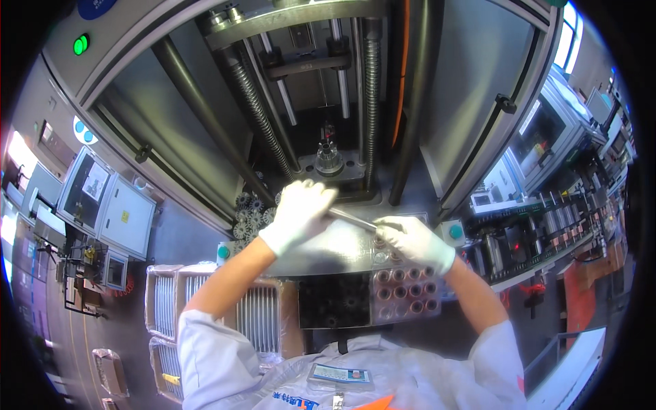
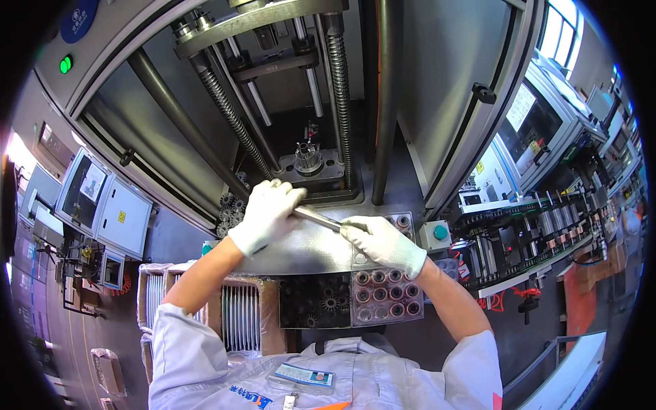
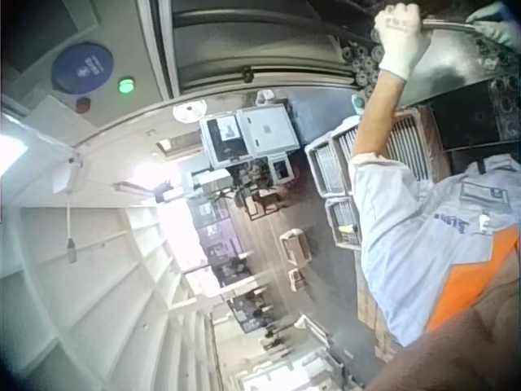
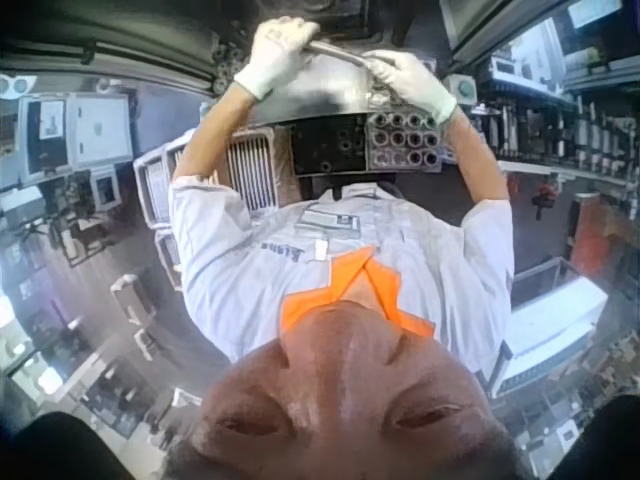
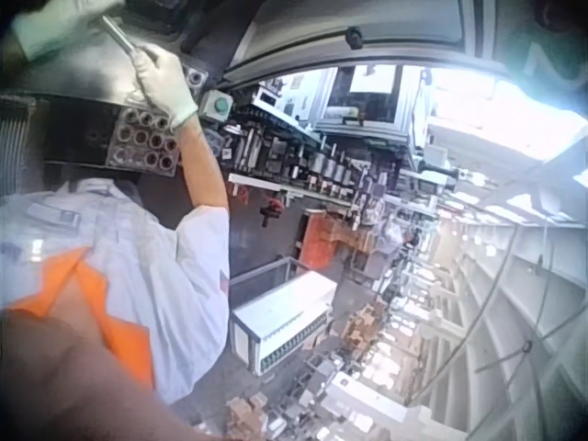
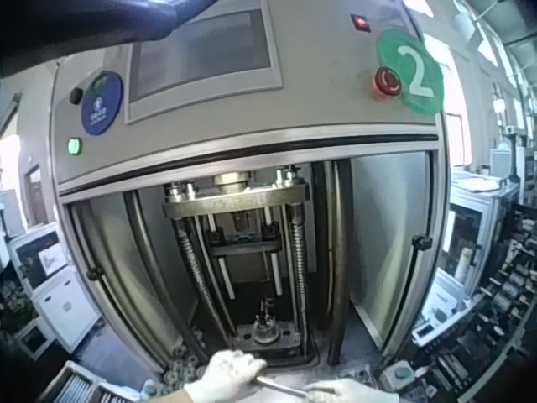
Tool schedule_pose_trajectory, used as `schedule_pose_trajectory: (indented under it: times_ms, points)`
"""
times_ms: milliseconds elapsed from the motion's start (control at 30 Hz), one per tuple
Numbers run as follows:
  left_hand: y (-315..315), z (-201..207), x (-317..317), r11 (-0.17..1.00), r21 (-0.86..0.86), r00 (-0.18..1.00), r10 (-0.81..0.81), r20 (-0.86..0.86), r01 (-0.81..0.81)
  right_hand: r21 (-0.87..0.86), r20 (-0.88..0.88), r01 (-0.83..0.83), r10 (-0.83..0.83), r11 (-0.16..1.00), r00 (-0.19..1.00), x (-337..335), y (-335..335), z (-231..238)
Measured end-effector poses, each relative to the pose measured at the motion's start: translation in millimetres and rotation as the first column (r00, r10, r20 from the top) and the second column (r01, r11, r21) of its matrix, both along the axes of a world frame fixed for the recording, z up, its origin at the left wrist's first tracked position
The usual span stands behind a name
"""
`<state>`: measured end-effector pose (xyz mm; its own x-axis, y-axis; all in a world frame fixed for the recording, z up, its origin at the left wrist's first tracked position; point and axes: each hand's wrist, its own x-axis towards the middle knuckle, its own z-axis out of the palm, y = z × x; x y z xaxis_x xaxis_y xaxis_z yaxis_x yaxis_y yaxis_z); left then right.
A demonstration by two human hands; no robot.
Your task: The person assembles motor rotors by inserting metal shafts, cores, and end rings into a press machine to press them together. The person then unloads assembled rotors from a conveyor line into a storage rack and replenishes component parts from cardboard boxes.
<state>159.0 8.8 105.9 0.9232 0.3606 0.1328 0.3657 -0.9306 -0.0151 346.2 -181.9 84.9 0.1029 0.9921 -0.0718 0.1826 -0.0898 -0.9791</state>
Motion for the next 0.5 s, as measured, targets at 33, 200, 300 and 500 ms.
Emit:
schedule_pose_trajectory:
  times_ms: [33,200,300,500]
  points:
    - [6.9,-15.8,2.8,0.996,-0.079,0.996,0.039,0.086,-0.032,-0.001,-0.010,-0.001,0.001,1.000,1.000,0.0,0.1,11.0]
    - [45.7,-62.0,41.5,0.570,-0.822,0.785,0.504,0.359,0.010,0.136,-0.091,0.324,-0.314,0.936,0.945,27.5,-30.7,-0.4]
    - [65.8,-39.2,74.2,0.303,-0.933,0.629,0.692,0.354,0.193,-0.108,-0.094,0.357,-0.366,0.928,0.926,41.6,-76.3,-56.0]
    - [113.9,-21.1,121.7,0.407,-0.825,0.462,0.688,0.560,0.392,-0.232,-0.082,0.394,-0.422,0.889,0.903,31.9,-126.8,-90.2]
